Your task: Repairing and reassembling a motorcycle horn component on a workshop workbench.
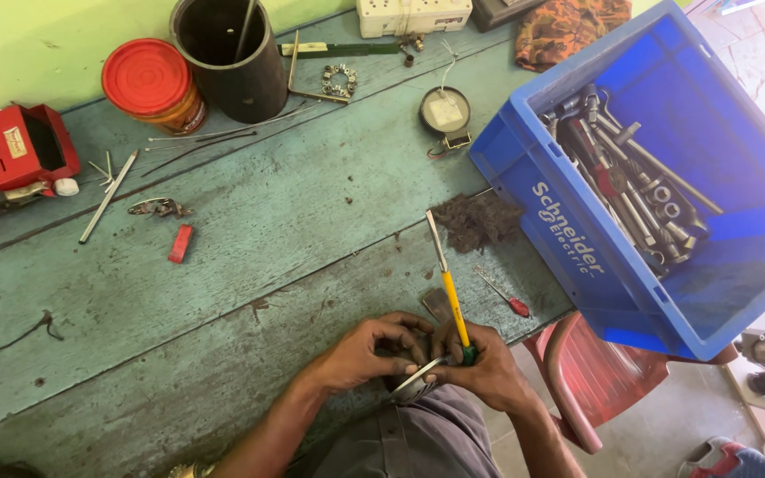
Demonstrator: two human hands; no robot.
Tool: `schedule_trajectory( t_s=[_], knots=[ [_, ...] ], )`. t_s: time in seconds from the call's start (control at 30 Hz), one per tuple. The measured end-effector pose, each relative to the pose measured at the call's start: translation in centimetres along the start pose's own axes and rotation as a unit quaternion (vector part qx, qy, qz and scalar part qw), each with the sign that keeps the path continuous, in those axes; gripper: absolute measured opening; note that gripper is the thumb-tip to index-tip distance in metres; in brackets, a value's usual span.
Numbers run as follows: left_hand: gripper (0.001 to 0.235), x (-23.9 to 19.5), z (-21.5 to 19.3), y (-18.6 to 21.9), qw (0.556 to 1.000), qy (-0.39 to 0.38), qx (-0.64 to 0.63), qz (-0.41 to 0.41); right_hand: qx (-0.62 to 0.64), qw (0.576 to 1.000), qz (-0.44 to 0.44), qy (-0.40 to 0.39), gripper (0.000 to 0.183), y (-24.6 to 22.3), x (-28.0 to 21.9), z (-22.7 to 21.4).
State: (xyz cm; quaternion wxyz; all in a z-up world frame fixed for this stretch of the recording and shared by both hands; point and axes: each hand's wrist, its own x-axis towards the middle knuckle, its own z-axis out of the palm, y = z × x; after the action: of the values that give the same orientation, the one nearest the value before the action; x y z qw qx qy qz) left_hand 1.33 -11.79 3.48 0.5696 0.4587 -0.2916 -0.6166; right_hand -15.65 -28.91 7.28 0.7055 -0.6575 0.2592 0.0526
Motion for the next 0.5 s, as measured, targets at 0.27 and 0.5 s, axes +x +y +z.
schedule_trajectory(
  t_s=[0.27,0.5],
  knots=[
    [0.022,-0.2,0.1,0.8,0.990,0.031,0.124,0.054,0.006,1.000,-0.010,0.007,0.035,-0.7,0.0,0.2],
    [0.022,-0.2,0.8,0.7,0.995,0.030,0.098,0.014,-0.007,1.000,0.005,0.025,0.031,0.0,-0.3,-0.1]
  ],
)
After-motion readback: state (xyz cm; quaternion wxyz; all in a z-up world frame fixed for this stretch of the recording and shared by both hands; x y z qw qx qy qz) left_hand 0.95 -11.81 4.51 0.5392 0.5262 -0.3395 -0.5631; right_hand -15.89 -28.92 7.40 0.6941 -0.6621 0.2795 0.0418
